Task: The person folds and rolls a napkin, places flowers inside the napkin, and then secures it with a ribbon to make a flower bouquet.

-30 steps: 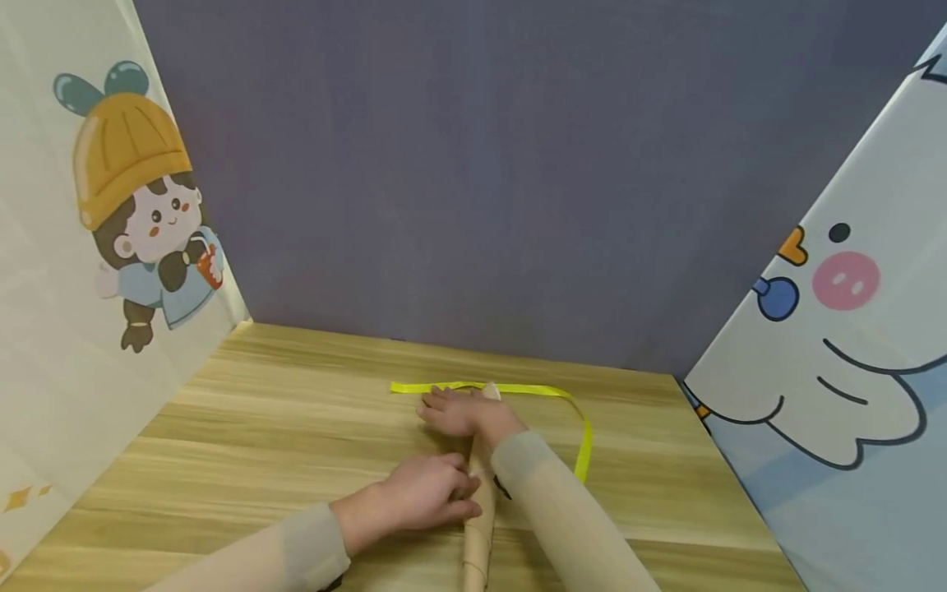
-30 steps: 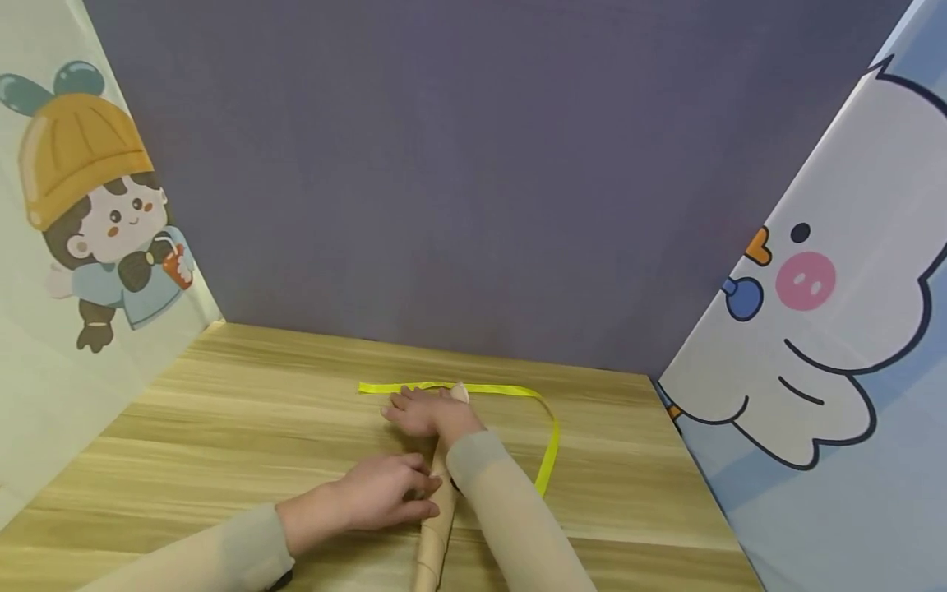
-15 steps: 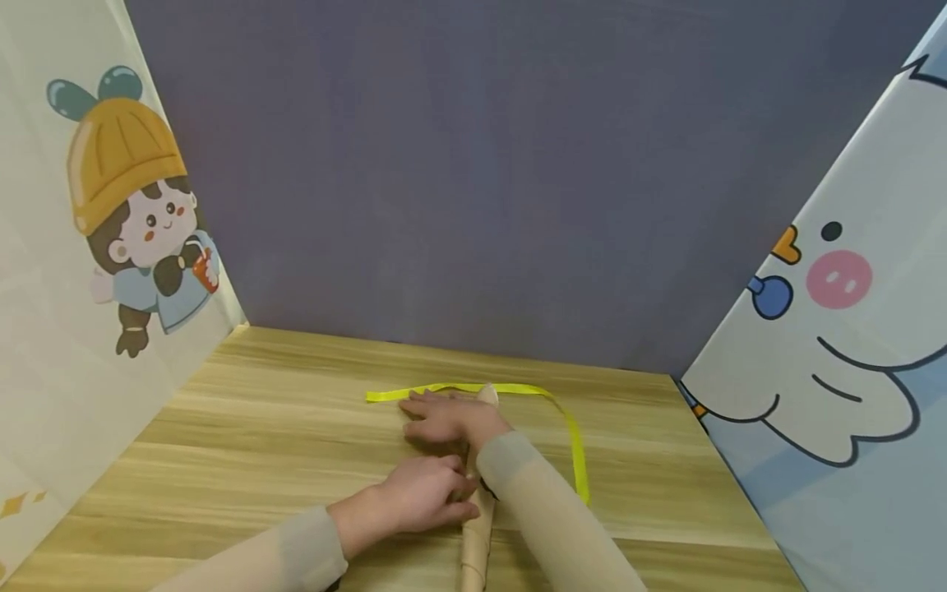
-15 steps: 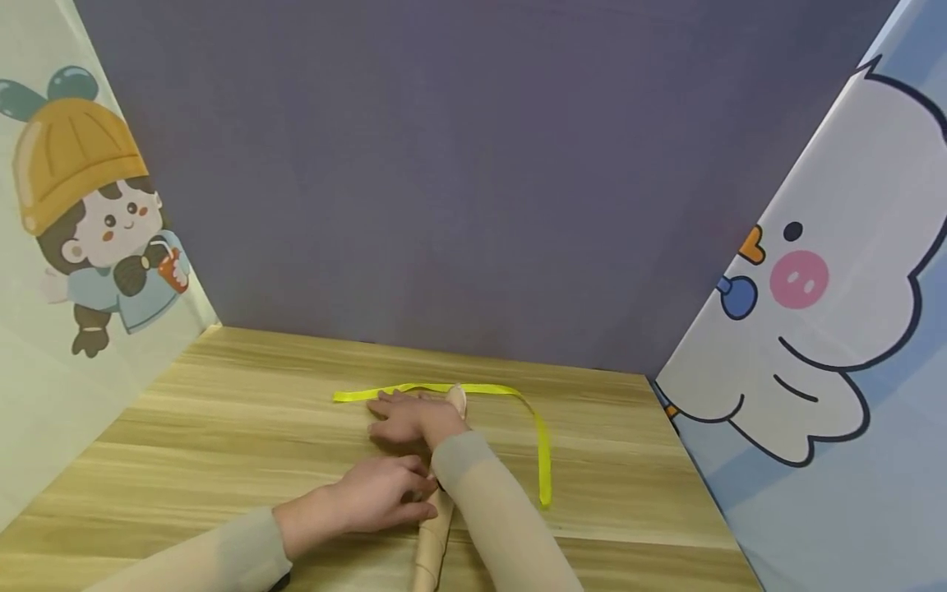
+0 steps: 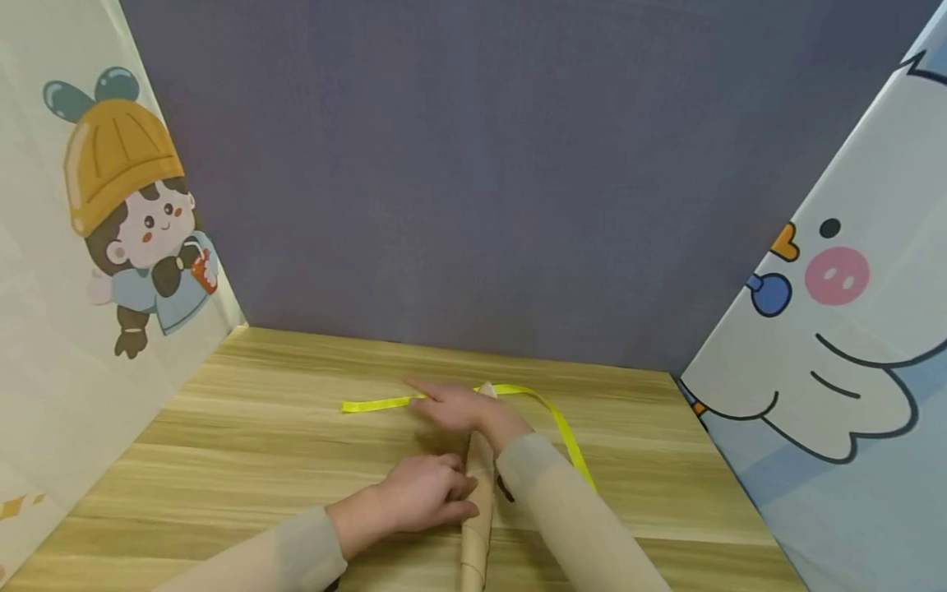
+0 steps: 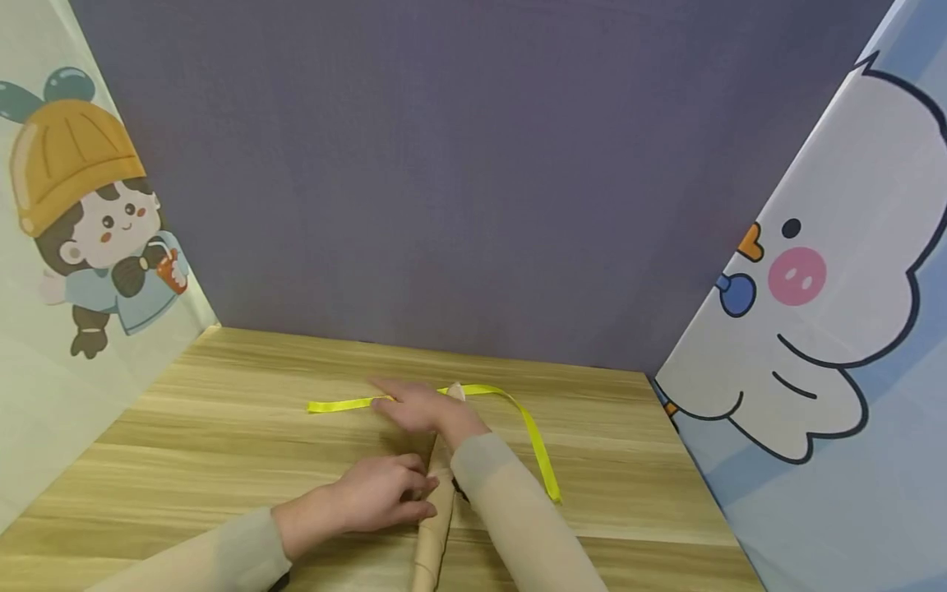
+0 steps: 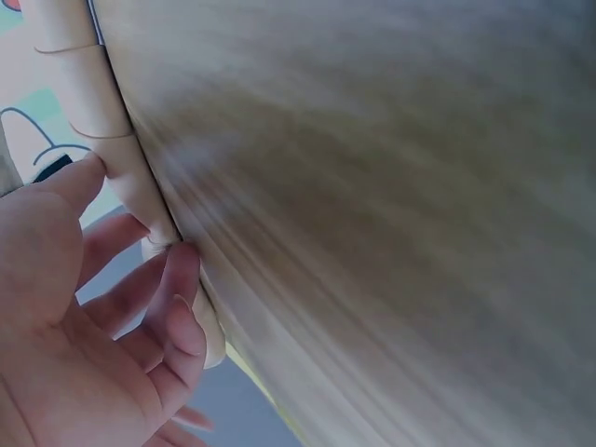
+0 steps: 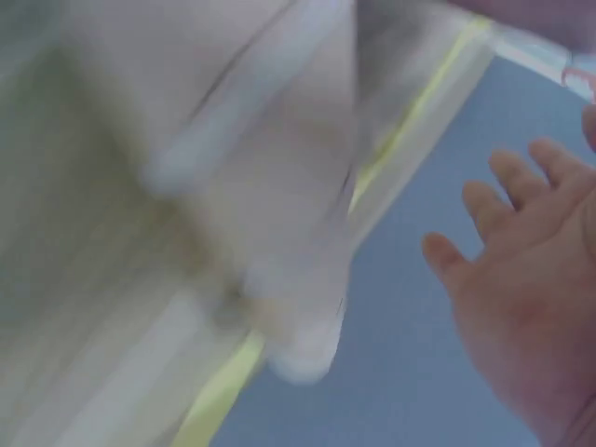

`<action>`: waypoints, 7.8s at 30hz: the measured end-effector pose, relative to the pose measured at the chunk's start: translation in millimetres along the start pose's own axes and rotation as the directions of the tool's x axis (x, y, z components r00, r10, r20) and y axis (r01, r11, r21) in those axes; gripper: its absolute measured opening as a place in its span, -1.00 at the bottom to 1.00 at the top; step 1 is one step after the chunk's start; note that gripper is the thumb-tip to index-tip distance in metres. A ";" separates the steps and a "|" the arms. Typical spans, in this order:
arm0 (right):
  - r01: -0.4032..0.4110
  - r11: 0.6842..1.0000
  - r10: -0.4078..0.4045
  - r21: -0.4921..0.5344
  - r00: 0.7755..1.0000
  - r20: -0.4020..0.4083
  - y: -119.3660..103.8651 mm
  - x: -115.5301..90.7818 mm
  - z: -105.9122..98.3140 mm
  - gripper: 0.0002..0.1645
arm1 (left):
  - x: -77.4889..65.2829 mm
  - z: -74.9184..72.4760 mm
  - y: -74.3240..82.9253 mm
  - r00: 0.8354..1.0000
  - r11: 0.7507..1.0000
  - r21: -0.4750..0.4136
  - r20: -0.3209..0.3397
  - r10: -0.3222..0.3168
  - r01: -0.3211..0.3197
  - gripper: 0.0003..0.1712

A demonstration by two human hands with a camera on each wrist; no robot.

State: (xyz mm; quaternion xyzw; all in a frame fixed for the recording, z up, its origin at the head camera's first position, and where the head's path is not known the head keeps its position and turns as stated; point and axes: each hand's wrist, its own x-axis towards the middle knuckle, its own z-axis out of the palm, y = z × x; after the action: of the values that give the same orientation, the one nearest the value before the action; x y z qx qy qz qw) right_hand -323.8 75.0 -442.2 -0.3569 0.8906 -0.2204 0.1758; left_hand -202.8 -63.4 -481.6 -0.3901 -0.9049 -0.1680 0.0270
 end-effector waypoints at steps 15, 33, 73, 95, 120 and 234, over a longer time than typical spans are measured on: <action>-0.347 0.903 0.292 -0.255 0.929 -0.230 120.9 -118.7 -34.3 -0.28 | 10.9 -2.2 -6.4 0.993 0.992 -0.042 0.032 -0.114 0.115 -0.54; -0.145 0.896 0.084 -0.421 0.983 -0.160 131.4 -136.3 -20.8 -0.52 | 29.2 -1.3 -22.2 0.987 0.986 0.049 0.007 -0.160 0.159 -0.53; -0.400 0.851 0.473 0.340 0.865 -0.166 198.8 -188.3 -55.1 -0.46 | 27.7 -8.5 -19.8 0.982 0.983 0.017 0.056 -0.181 0.180 -0.54; -0.526 0.848 0.525 0.066 0.816 -0.243 212.2 -183.8 -65.3 -0.50 | 28.0 -8.3 -19.6 0.984 0.985 0.012 0.049 -0.171 0.171 -0.54; -0.279 0.951 0.308 0.131 0.888 -0.343 173.0 -71.0 -33.3 -0.65 | 29.2 -7.2 -21.9 0.989 0.989 0.044 0.038 -0.140 0.138 -0.57; -0.219 0.975 0.223 0.047 0.937 -0.267 67.0 -106.1 26.4 -0.38 | 52.2 -11.6 -50.3 0.974 0.966 -0.132 0.065 -0.215 0.222 -0.54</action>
State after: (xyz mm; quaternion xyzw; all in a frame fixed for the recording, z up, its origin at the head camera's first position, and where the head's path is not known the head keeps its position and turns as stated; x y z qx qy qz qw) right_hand -276.3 187.0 -482.6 -0.2198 0.9388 -0.2532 0.0789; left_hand -275.9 -62.9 -475.5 -0.2930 -0.9289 -0.2226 -0.0416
